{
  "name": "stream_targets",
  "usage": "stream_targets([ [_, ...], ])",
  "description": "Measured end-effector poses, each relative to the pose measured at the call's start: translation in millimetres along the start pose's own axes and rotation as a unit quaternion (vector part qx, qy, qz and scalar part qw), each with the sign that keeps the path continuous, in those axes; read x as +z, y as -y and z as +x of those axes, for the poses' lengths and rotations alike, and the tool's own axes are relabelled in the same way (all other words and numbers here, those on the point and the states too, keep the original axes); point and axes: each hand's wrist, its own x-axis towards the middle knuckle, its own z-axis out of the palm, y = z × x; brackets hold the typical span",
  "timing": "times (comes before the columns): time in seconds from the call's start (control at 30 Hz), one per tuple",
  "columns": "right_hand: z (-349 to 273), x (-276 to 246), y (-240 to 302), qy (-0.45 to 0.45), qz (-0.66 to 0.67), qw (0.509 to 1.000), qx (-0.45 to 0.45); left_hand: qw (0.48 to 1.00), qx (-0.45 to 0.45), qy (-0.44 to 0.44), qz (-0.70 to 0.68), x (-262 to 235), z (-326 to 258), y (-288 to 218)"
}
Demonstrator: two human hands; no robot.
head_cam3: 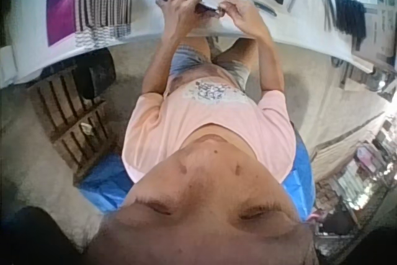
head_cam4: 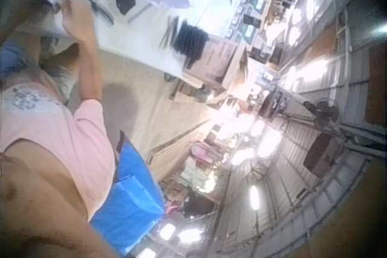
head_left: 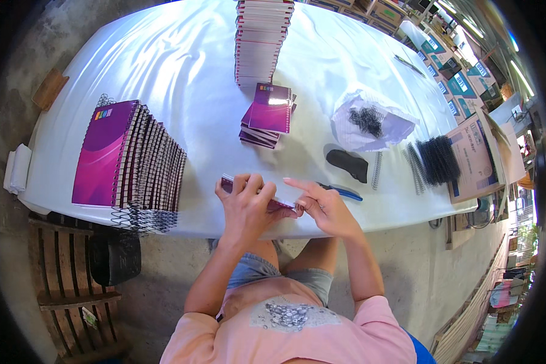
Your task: The person binds notebooks by inserting plastic coils into the pre-punched holes of notebook stacks and then using pliers to trim and crimp the ends of the coils.
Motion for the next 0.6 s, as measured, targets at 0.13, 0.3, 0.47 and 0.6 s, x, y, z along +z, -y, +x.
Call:
stream_targets([
  [0.13,-4.2,-2.2,12.2,0.011,0.072,0.989,0.133,1.000,0.007,0.005,-0.002,-1.2,-1.3,1.1],
  [0.3,-22.6,7.3,-5.6,-0.105,-0.002,0.994,0.023,0.999,0.032,-0.027,-0.027,0.8,-11.8,10.9],
  [0.47,-26.4,7.2,-0.3,-0.141,-0.084,0.985,-0.048,0.998,0.038,-0.023,-0.043,0.2,-9.3,10.0],
  [0.6,-16.6,-9.7,-10.7,-0.019,-0.044,0.995,0.088,0.998,0.040,0.000,-0.058,-3.5,-7.6,13.5],
])
